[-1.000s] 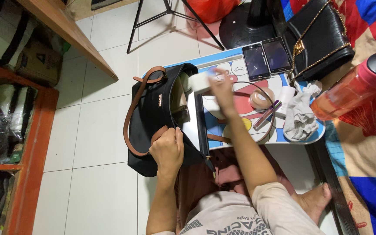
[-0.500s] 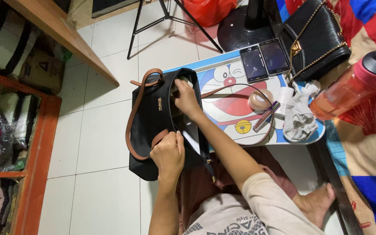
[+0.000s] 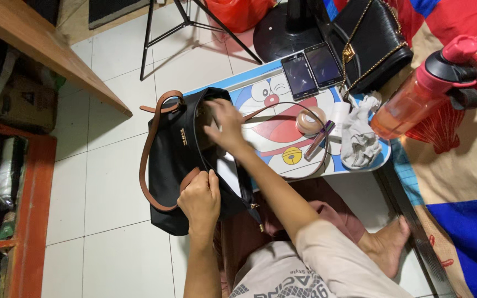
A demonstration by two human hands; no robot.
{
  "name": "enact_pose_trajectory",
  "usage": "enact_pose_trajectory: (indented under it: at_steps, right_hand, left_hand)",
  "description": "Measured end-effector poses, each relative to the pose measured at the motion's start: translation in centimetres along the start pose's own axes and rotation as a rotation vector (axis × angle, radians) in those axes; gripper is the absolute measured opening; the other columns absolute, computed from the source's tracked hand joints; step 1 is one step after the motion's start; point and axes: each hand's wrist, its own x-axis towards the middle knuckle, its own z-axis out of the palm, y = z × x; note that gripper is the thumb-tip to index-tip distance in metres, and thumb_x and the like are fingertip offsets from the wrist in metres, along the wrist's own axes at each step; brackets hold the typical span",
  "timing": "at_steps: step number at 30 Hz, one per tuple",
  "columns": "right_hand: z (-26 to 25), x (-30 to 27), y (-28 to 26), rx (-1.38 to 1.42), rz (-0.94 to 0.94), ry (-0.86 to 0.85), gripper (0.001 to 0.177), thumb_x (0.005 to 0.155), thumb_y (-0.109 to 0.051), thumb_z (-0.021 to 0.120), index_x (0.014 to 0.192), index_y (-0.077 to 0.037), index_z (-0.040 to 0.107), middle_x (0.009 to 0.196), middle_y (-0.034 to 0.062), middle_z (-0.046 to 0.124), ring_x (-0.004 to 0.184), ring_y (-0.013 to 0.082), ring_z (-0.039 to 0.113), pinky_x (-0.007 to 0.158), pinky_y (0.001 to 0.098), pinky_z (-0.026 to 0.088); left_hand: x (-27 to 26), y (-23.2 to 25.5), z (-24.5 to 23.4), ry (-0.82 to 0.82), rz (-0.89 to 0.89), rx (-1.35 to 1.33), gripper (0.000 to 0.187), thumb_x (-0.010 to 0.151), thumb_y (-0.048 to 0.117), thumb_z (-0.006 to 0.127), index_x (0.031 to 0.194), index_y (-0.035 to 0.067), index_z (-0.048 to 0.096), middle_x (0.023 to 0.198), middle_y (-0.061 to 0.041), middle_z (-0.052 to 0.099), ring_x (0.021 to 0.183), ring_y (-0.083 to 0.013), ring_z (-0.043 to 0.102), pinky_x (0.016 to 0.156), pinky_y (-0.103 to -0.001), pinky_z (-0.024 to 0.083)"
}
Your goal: The person packs a black handbag with a laptop, a water bottle, a wallet, a mouse, a charger, and a small pouch. They then remove the laptop, wipe its surface with a cloth, and place it back into the bag.
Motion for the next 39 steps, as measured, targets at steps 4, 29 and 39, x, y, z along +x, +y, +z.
enact_pose_trajectory:
  at_steps: [4, 29, 39]
  right_hand:
    - [-11.1, -3.5, 2.9, -0.178, 0.133, 0.195, 0.053, 0.078, -0.023, 0.084, 0.122, -0.004, 0.061, 0.127, 0.0159, 0.064, 0.119, 0.0360, 0.056, 0.104, 0.0509, 0.039]
    - [-20.6, -9.2, 4.7, -0.723, 0.434, 0.016, 0.042, 0.091, -0.023, 0.076, 0.121, -0.003, 0.056, 0.114, 0.0199, 0.054, 0.093, 0.0422, 0.066, 0.080, 0.0539, 0.053]
    - [-20.3, -8.5, 5.6, -0.568, 0.488, 0.036, 0.060, 0.079, -0.008, 0.079, 0.131, -0.006, 0.049, 0.120, 0.0238, 0.049, 0.100, 0.0482, 0.062, 0.082, 0.0541, 0.053]
  left_hand:
    - [-0.2, -0.3, 0.3, -0.030, -0.023, -0.027, 0.037, 0.096, 0.022, 0.067, 0.064, 0.006, 0.060, 0.055, -0.010, 0.059, 0.045, -0.0285, 0.058, 0.044, -0.042, 0.045]
    - [-0.1, -0.5, -0.2, -0.046, -0.060, -0.068, 0.037, 0.098, 0.022, 0.065, 0.064, 0.006, 0.060, 0.055, -0.011, 0.058, 0.047, -0.0301, 0.057, 0.046, -0.043, 0.043]
    - [-0.4, -1.0, -1.4, -0.054, -0.106, -0.077, 0.038, 0.098, 0.022, 0.066, 0.064, 0.005, 0.060, 0.056, -0.010, 0.059, 0.046, -0.0294, 0.056, 0.045, -0.042, 0.043]
